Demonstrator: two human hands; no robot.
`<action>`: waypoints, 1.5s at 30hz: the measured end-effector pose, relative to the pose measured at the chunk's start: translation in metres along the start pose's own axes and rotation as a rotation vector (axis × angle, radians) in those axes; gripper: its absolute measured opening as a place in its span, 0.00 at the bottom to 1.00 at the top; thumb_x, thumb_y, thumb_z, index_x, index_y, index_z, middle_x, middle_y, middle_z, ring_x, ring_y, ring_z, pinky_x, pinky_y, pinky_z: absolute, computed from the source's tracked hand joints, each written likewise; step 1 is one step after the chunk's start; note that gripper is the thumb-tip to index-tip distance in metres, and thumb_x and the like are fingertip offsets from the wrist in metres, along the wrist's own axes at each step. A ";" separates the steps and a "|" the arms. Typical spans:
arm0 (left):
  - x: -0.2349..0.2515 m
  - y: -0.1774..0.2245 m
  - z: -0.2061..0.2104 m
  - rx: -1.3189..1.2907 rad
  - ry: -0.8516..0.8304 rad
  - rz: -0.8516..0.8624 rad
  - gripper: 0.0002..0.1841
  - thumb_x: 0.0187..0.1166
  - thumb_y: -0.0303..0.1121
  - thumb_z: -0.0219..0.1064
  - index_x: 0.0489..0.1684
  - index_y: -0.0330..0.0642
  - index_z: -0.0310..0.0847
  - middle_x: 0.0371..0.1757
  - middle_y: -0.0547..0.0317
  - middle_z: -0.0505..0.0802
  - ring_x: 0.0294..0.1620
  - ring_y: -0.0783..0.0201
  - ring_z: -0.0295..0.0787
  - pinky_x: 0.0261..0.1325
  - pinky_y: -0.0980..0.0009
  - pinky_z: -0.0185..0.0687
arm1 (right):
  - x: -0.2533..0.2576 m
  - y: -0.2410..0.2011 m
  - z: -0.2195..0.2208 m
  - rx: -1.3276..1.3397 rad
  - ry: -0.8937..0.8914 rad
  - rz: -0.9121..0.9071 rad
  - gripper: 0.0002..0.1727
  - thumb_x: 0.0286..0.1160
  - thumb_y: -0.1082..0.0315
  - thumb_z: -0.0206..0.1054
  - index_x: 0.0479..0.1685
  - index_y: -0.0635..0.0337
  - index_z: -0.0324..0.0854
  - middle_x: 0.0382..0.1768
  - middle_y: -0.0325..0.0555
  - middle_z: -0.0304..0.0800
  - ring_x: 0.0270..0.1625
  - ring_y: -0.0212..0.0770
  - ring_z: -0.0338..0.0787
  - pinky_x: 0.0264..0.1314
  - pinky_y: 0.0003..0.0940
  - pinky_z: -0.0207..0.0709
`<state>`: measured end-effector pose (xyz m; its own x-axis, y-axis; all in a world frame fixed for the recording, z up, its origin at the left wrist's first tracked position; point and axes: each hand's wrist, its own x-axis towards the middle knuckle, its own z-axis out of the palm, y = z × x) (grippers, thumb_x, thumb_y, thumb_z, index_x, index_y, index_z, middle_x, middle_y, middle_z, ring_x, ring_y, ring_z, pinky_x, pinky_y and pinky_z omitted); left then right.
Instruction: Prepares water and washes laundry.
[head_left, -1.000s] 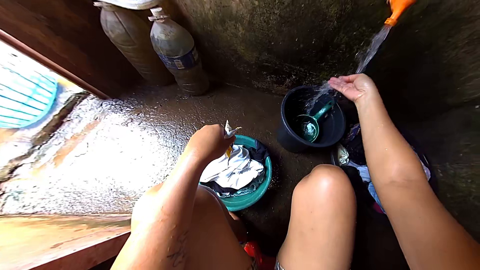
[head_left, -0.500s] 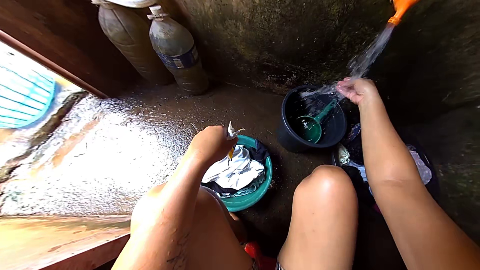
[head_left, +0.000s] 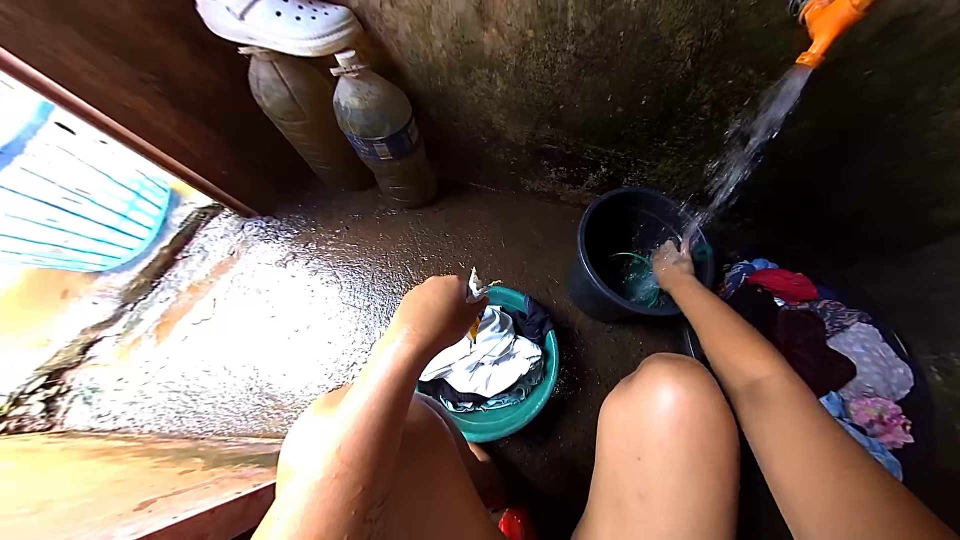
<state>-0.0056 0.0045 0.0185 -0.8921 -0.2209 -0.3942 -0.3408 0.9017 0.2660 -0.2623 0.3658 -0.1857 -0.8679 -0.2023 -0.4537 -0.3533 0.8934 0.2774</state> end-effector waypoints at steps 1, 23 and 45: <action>0.000 -0.001 0.000 -0.005 0.000 0.006 0.21 0.86 0.47 0.65 0.31 0.37 0.85 0.30 0.43 0.89 0.38 0.41 0.89 0.41 0.37 0.78 | -0.005 -0.004 -0.006 0.033 -0.085 0.041 0.29 0.78 0.68 0.70 0.75 0.77 0.74 0.82 0.73 0.67 0.90 0.71 0.56 0.89 0.75 0.39; -0.014 0.006 -0.002 -0.072 -0.038 0.008 0.19 0.86 0.45 0.64 0.35 0.35 0.86 0.41 0.39 0.92 0.50 0.37 0.89 0.49 0.32 0.78 | -0.152 -0.017 -0.081 0.085 0.080 0.149 0.27 0.88 0.63 0.58 0.79 0.73 0.67 0.62 0.75 0.85 0.67 0.74 0.85 0.65 0.71 0.75; -0.014 0.007 0.004 -0.038 -0.091 0.055 0.21 0.86 0.47 0.62 0.36 0.34 0.86 0.44 0.37 0.92 0.53 0.36 0.89 0.51 0.31 0.77 | -0.148 0.025 -0.120 0.519 0.133 0.286 0.33 0.84 0.45 0.64 0.54 0.76 0.85 0.59 0.76 0.86 0.65 0.71 0.85 0.69 0.73 0.71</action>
<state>0.0053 0.0156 0.0229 -0.8796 -0.1348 -0.4562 -0.3042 0.8967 0.3216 -0.1851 0.3696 -0.0099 -0.9512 0.0558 -0.3036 0.0875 0.9919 -0.0919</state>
